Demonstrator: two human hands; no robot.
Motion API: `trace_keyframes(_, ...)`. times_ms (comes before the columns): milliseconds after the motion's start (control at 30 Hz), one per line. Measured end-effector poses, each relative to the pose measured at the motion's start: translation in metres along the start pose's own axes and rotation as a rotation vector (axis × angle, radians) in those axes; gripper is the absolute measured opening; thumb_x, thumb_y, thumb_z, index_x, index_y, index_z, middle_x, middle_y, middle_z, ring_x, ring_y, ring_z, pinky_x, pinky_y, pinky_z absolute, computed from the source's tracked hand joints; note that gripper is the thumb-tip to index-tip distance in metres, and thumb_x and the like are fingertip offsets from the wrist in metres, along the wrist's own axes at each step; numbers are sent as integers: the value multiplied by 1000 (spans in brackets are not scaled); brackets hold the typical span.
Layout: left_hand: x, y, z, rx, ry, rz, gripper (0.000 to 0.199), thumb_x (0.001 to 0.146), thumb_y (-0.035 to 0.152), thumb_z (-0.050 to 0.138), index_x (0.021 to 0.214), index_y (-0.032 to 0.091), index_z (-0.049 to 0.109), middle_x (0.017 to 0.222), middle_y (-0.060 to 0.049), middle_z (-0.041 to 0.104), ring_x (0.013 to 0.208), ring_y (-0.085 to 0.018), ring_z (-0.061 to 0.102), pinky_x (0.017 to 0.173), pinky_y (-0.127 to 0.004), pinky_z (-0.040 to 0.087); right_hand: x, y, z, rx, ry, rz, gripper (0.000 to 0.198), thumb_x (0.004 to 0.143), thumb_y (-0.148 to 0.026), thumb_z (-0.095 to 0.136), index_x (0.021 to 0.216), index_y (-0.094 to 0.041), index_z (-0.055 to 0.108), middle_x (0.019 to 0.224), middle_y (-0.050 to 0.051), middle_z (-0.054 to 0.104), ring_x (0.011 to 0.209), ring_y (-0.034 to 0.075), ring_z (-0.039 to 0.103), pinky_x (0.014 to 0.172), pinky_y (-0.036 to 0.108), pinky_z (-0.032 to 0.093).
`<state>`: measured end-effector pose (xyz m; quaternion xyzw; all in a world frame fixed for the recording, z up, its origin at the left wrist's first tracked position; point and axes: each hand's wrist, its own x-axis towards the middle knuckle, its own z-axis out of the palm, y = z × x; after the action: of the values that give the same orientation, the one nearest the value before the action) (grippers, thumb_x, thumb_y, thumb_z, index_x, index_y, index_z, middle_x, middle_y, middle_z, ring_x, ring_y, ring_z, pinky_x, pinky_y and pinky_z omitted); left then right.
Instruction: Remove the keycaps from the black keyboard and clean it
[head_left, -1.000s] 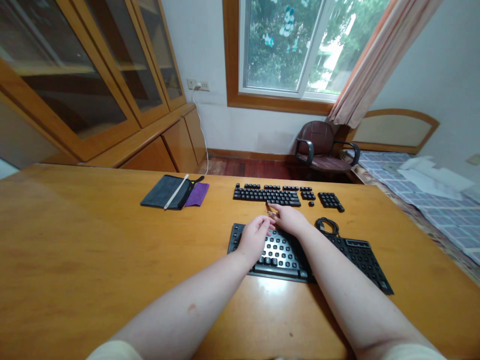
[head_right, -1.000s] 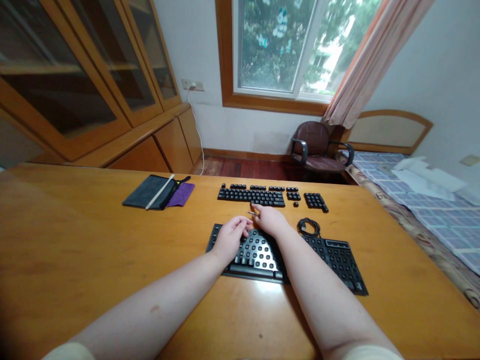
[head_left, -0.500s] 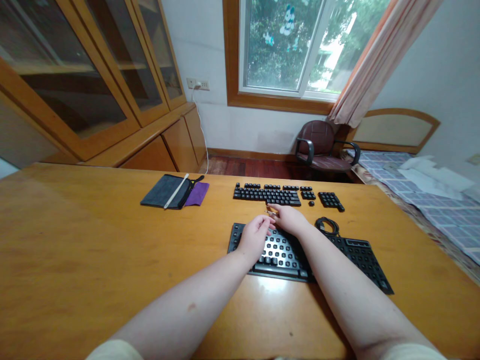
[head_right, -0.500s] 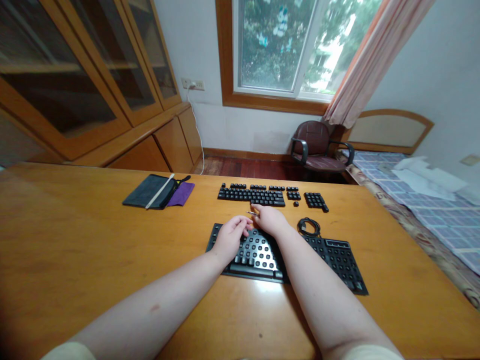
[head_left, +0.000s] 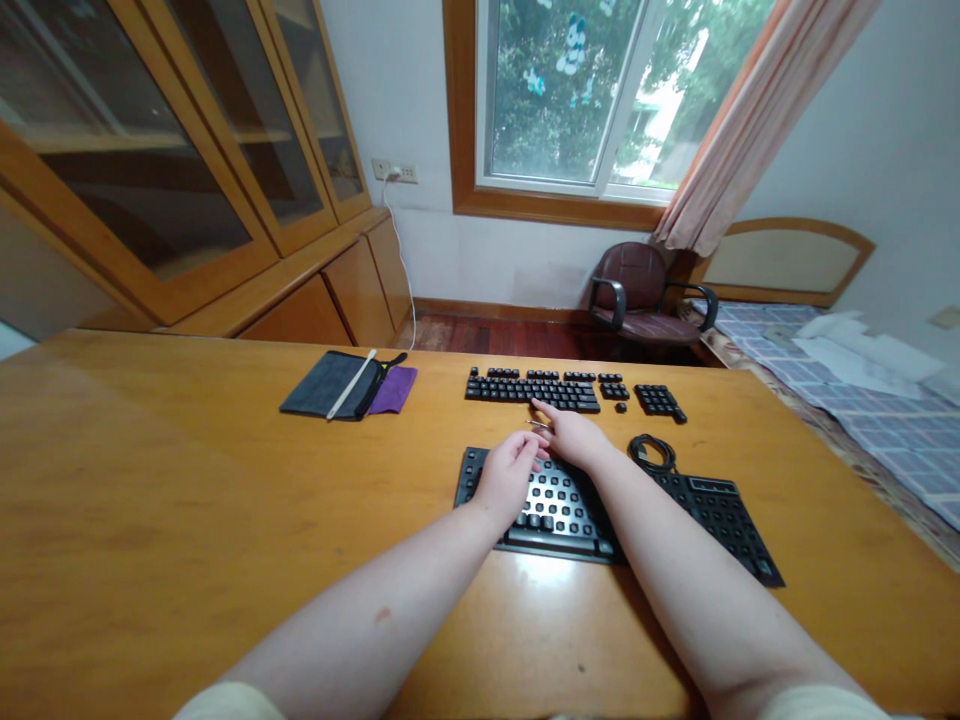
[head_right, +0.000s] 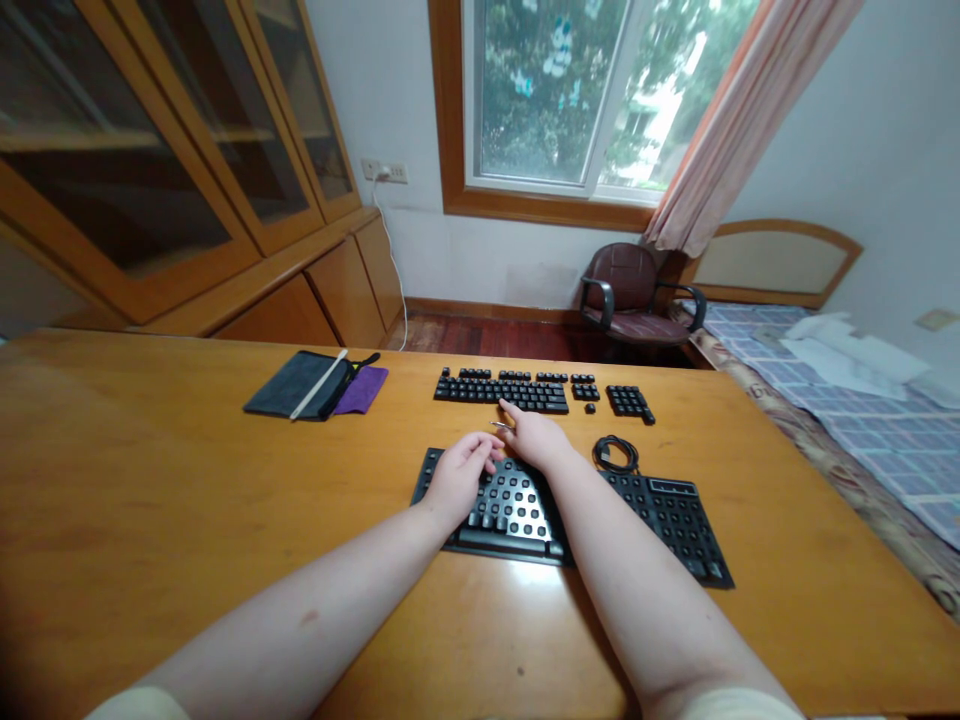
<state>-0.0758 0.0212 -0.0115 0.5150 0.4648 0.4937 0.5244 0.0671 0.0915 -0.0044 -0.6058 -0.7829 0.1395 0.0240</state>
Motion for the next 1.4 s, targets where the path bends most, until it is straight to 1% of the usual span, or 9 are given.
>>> trace_keyframes(600,0,0,0,12,8,1,22,85,30,45,83,16,62,73,-2,63,63,-13,55,65,-25,44,3,2,5,43,60,-11,60,87,-44,47,142,-22,33,110,13,67,96,27,63,76,34,46)
trace_keyframes(667,0,1,0,10,16,3,22,85,31,46,84,16,62,73,-2,63,63,-13,56,65,-25,44,4,4,5,84,140,-5,59,87,-44,47,141,-21,35,109,13,67,95,27,63,76,35,46)
trace_keyframes(733,0,1,-1,0,29,-2,23,85,31,46,83,16,62,73,-2,63,63,-12,56,65,-25,44,4,7,3,160,269,-20,50,89,-43,45,132,-19,47,109,12,67,96,25,62,79,35,46)
trace_keyframes(833,2,-1,-1,-48,53,-18,23,85,31,46,82,15,62,72,-2,62,61,-11,55,64,-24,43,-2,13,-10,310,507,-95,39,92,-41,38,102,-17,66,100,11,67,94,22,60,82,32,45)
trace_keyframes(933,4,-4,-2,-135,85,-43,22,84,31,46,81,15,61,71,-1,62,59,-10,54,63,-23,42,-21,14,-27,423,675,-189,44,94,-42,33,84,-18,68,87,8,66,86,20,60,79,31,44)
trace_keyframes(1033,6,-7,-2,-214,120,-67,22,84,32,47,81,15,61,71,-1,61,58,-9,52,61,-22,41,-52,8,-31,510,559,-294,51,95,-42,28,68,-19,64,66,4,62,66,16,58,64,27,43)
trace_keyframes(1100,6,-8,-1,-237,132,-73,21,83,31,47,81,15,60,71,-1,60,58,-8,52,61,-21,40,-72,1,-24,571,391,-416,53,96,-43,26,65,-19,62,57,1,57,55,14,54,56,25,40)
trace_keyframes(1167,6,-8,-1,-240,132,-73,20,83,30,48,81,15,61,71,0,60,58,-8,52,61,-21,40,-85,-5,-11,578,327,-481,51,95,-44,28,65,-18,62,54,1,56,52,13,52,54,25,39)
trace_keyframes(1400,6,-5,-2,-238,130,-84,19,82,30,49,79,15,61,70,0,59,57,-8,51,60,-21,40,-83,-14,16,530,208,-458,44,93,-42,36,64,-18,59,56,2,59,54,13,54,55,24,39)
